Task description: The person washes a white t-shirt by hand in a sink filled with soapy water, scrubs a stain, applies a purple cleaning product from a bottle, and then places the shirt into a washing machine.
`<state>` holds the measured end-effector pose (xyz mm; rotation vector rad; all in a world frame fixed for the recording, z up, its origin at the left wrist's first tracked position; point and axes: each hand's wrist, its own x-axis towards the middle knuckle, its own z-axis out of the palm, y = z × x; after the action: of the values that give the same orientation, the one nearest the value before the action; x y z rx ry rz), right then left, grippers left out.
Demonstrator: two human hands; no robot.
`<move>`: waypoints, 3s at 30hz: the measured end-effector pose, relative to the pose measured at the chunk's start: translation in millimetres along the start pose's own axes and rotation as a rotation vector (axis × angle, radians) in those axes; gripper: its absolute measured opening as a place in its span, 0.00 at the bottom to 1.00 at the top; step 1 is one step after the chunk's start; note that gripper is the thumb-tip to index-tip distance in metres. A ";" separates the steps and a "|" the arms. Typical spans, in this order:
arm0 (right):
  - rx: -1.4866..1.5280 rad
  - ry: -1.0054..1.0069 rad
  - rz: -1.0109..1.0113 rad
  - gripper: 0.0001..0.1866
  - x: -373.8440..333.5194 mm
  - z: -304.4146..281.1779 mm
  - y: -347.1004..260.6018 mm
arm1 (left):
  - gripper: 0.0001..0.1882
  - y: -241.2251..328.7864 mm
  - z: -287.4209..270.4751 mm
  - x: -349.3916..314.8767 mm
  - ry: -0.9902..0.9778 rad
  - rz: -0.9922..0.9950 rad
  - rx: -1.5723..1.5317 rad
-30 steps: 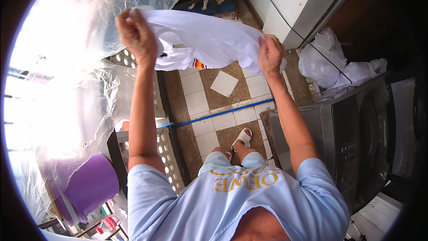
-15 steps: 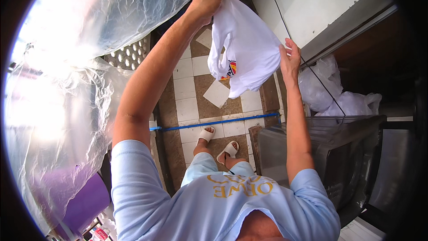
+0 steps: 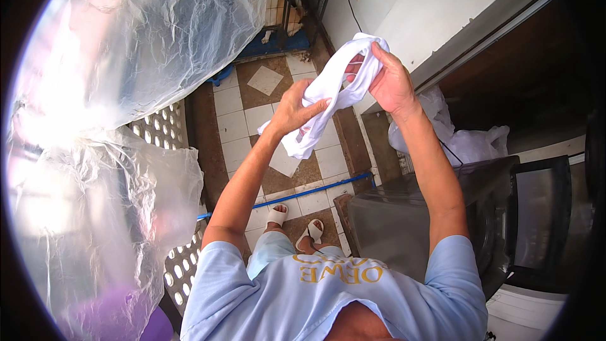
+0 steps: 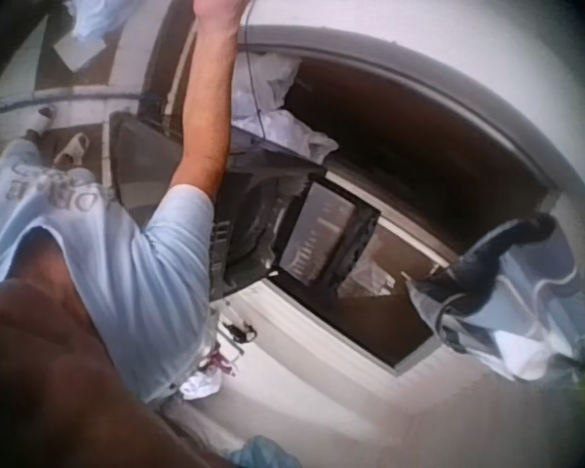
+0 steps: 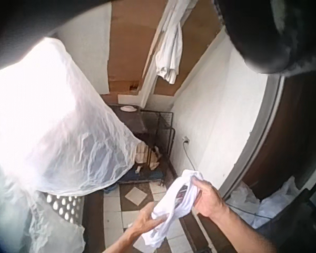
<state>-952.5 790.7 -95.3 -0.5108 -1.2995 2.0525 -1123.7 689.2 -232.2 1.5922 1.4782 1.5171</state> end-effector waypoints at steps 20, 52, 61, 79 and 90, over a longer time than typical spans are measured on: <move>-0.321 0.264 0.077 0.15 -47.6 -58.7 -155.6 | 0.13 36.9 -100.7 136.5 0.017 -0.381 -0.654; -0.607 0.380 -0.030 0.21 80.3 -81.1 -133.4 | 0.11 -194.1 46.2 22.3 -0.119 -0.302 -0.194; -0.733 0.591 0.001 0.24 29.3 -109.6 -178.1 | 0.13 -165.8 -5.6 82.3 -0.224 -0.343 -0.470; -0.788 0.732 -0.117 0.16 -142.1 -135.1 -153.2 | 0.10 48.8 62.3 160.7 -0.148 0.051 -0.522; -0.989 0.661 -0.795 0.12 -401.6 -16.0 -361.1 | 0.07 436.6 204.9 189.7 -0.306 0.509 -0.960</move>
<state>-542.3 628.5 216.7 -0.8149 -1.6322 0.4403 -818.2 795.9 172.6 1.4884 0.0719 1.7320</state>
